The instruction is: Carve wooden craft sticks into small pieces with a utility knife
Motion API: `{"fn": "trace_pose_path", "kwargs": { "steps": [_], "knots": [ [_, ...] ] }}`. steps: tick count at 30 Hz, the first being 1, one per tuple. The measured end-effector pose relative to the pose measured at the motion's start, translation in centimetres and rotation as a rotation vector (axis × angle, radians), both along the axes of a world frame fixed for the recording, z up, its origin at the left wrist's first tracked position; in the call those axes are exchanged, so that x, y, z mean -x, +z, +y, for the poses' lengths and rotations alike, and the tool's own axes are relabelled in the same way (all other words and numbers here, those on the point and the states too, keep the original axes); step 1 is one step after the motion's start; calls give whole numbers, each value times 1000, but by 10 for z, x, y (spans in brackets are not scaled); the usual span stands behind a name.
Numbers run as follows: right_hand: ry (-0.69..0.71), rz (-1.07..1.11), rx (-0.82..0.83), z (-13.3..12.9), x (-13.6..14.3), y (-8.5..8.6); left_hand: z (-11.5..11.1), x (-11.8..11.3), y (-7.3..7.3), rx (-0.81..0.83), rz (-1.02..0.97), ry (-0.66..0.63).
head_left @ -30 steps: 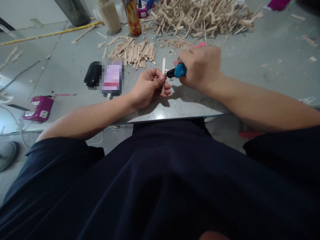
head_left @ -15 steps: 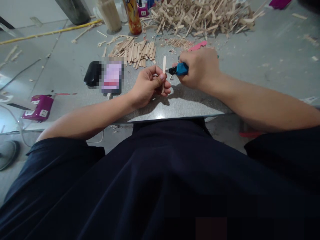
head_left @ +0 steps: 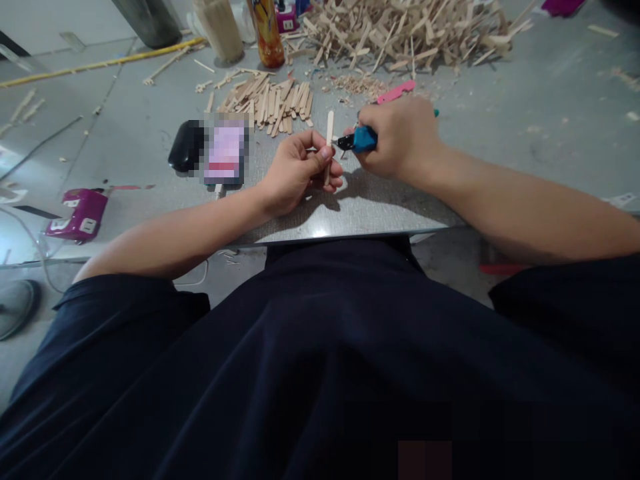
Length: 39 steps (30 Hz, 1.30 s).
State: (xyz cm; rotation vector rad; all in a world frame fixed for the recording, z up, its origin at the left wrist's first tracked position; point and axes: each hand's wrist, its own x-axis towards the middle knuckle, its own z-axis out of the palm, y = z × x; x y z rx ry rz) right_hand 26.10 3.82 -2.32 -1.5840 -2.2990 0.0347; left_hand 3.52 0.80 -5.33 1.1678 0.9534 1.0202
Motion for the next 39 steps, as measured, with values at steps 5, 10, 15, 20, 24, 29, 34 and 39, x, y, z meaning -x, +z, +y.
{"fn": "trace_pose_path", "kwargs": {
  "steps": [5, 10, 15, 20, 24, 29, 34, 39],
  "knots": [
    [3, 22, 5, 1, -1, -2, -1, 0, 0, -6, -1, -9],
    [-3, 29, 59, -2, 1, 2, 0, 1, -4, -24, -7, -10],
    [57, -9, 74, -6, 3, 6, 3, 3, -9, -26, 2, -23],
    [103, -57, 126, -5, 4, 4, 2, 4, -11, -44, 17, -32],
    [133, -123, 146, -6, 7, 5, -1, 3, -8, -49, 48, -39],
    [130, -127, 188, -12, 11, 9, -3, 1, -6, -63, 78, -43],
    [154, -138, 204, -10, 13, 8, -2, -2, -9, -83, 92, -51],
    [177, -56, 159, 1, 11, 6, -2, -9, -5, -84, 104, 48]
  ]
}}
